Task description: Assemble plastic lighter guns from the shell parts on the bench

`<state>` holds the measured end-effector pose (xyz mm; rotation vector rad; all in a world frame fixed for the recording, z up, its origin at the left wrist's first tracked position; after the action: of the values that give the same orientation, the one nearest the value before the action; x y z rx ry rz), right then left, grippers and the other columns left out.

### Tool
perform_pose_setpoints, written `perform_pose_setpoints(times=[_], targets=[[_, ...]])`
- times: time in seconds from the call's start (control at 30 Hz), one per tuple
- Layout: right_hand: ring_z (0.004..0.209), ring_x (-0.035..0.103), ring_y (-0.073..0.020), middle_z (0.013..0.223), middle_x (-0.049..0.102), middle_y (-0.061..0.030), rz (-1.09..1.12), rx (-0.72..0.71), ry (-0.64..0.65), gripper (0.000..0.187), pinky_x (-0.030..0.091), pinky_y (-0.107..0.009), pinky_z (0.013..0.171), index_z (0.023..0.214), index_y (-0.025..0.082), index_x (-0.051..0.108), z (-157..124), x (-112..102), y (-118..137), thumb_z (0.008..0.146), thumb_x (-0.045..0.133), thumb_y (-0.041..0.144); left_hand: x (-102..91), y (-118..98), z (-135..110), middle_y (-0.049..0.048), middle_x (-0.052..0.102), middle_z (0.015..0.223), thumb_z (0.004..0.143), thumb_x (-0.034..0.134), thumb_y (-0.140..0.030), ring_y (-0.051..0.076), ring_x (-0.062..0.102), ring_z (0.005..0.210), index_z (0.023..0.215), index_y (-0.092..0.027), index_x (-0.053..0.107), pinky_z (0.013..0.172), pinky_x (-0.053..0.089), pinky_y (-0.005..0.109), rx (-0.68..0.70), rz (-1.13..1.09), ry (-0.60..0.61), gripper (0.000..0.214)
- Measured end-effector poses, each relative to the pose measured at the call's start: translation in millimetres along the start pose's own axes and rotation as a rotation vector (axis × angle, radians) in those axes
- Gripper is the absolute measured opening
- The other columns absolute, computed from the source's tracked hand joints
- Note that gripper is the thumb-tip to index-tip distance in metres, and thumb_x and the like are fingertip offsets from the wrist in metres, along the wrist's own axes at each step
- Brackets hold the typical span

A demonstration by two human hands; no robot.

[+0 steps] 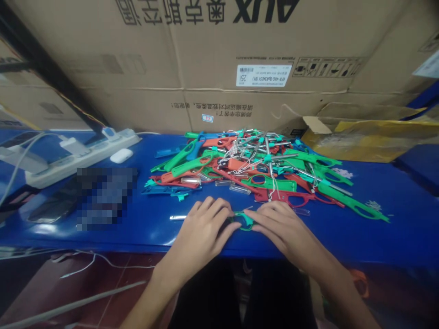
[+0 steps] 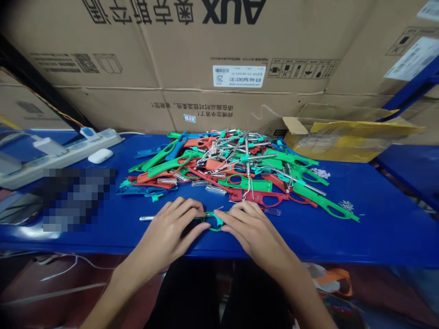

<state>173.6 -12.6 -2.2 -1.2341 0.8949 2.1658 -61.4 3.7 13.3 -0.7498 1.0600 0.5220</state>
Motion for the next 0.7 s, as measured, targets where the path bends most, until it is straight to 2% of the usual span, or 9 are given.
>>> perform_pose_setpoints(times=[0.17,0.4,0.6,0.7], targets=[[0.103,0.062,-0.022,0.112,0.076,-0.0046,-0.054,-0.027,-0.021,0.036,0.052,-0.04,0.091,0.14,0.025,0.061,-1.4,-1.5,3.4,0.106,0.049,0.03,5.2,5.2,0.3,0.005,0.068,0.115,0.098,0.06,-0.052,0.025,0.057,0.099,0.105,-0.021,0.062,0.08,0.041,0.039,0.027,0.017,-0.031,0.032],[0.103,0.062,-0.0224,0.117,0.075,-0.0066,-0.004,0.077,-0.073,0.043,0.054,-0.043,0.092,0.149,0.027,0.053,-1.3,-2.6,2.8,0.106,0.051,0.031,4.6,5.8,-1.7,0.0037,0.069,0.113,0.098,0.064,-0.046,0.024,0.059,0.098,0.107,-0.024,0.064,0.08,0.041,0.038,-0.004,-0.049,-0.07,0.024],[0.095,0.062,-0.0211,0.1,0.075,-0.0044,0.041,0.083,-0.072,0.035,0.054,-0.04,0.087,0.139,0.027,0.063,-1.3,-4.1,2.8,0.106,0.051,0.03,6.0,7.7,-2.1,0.003,0.068,0.114,0.098,0.066,-0.041,0.023,0.06,0.101,0.105,-0.024,0.064,0.085,0.042,0.038,-0.031,-0.126,-0.042,0.019],[0.095,0.062,-0.0211,0.102,0.075,-0.0042,0.055,0.097,-0.099,0.033,0.054,-0.04,0.088,0.136,0.027,0.065,-1.8,-6.0,4.3,0.105,0.054,0.03,7.3,9.3,-1.3,0.0031,0.068,0.114,0.099,0.065,-0.04,0.023,0.061,0.101,0.108,-0.024,0.063,0.085,0.043,0.038,-0.026,-0.135,-0.046,0.018]])
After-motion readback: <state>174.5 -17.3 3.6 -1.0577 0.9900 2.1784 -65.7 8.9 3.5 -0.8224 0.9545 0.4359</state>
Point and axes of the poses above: each hand's wrist, its own z-axis towards the middle knuckle, its own x-axis out of the palm, y = z × x, the point moved 1 cm from there along z, towards the middle knuckle
